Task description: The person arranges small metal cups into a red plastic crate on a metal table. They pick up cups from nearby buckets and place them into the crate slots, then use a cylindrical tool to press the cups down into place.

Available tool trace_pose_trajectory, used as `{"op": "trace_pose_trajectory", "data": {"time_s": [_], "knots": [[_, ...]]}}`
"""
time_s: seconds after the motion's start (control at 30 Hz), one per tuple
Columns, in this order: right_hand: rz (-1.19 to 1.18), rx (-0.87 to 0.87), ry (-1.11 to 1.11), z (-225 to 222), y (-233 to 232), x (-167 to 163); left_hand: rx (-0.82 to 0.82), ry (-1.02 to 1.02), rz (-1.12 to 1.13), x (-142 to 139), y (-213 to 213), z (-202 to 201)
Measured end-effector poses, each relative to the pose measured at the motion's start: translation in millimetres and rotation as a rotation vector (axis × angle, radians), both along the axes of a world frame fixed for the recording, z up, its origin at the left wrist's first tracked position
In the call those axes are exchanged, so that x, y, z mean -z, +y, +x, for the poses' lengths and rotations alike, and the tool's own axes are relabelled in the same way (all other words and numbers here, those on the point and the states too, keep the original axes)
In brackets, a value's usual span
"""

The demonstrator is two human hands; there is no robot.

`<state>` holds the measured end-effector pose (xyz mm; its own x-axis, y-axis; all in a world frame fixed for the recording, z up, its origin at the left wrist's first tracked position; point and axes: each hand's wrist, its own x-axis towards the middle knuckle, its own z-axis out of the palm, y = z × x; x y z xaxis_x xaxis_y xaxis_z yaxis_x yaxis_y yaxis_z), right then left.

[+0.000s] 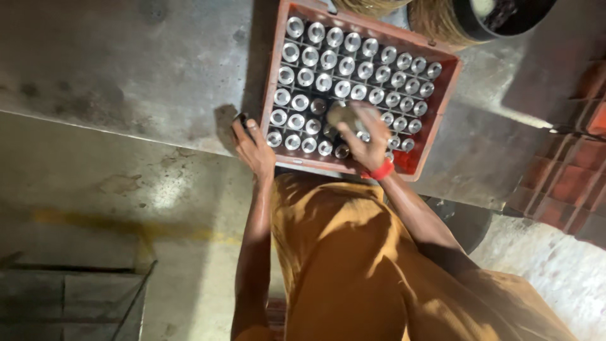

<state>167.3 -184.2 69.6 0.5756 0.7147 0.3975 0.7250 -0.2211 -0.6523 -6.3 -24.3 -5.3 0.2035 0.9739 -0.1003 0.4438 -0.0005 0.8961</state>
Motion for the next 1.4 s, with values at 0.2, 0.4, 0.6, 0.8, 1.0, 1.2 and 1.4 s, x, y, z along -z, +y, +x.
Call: {"op": "trace_pose_trajectory", "data": {"time_s": [0.2, 0.4, 0.6, 0.8, 1.0, 1.2, 1.4], "knots": [[-0.133, -0.316, 0.016, -28, 15, 7, -0.012, -0.008, 0.073, -4, 0, -1], [0.209, -0.069, -0.049, -22, -5, 7, 0.007, 0.08, 0.048, -6, 1, -2], [0.123, -0.091, -0.1, -26, -20, 2, 0.026, 0.054, 0.079, -2, 1, -3], [-0.231, -0.412, 0.043, -56, -2, 13, 0.003, 0.09, 0.05, 0, 0, -3], [0.191, -0.238, -0.109, -52, -44, 22, 0.01, 0.073, 0.056, 1, 0, -4], [0.065, -0.19, -0.12, -40, -34, 23, 0.004, 0.107, 0.042, 2, 0, -4], [-0.275, -0.265, 0.106, -26, 8, 19, -0.004, 0.065, 0.063, 0, 0, -5]]}}
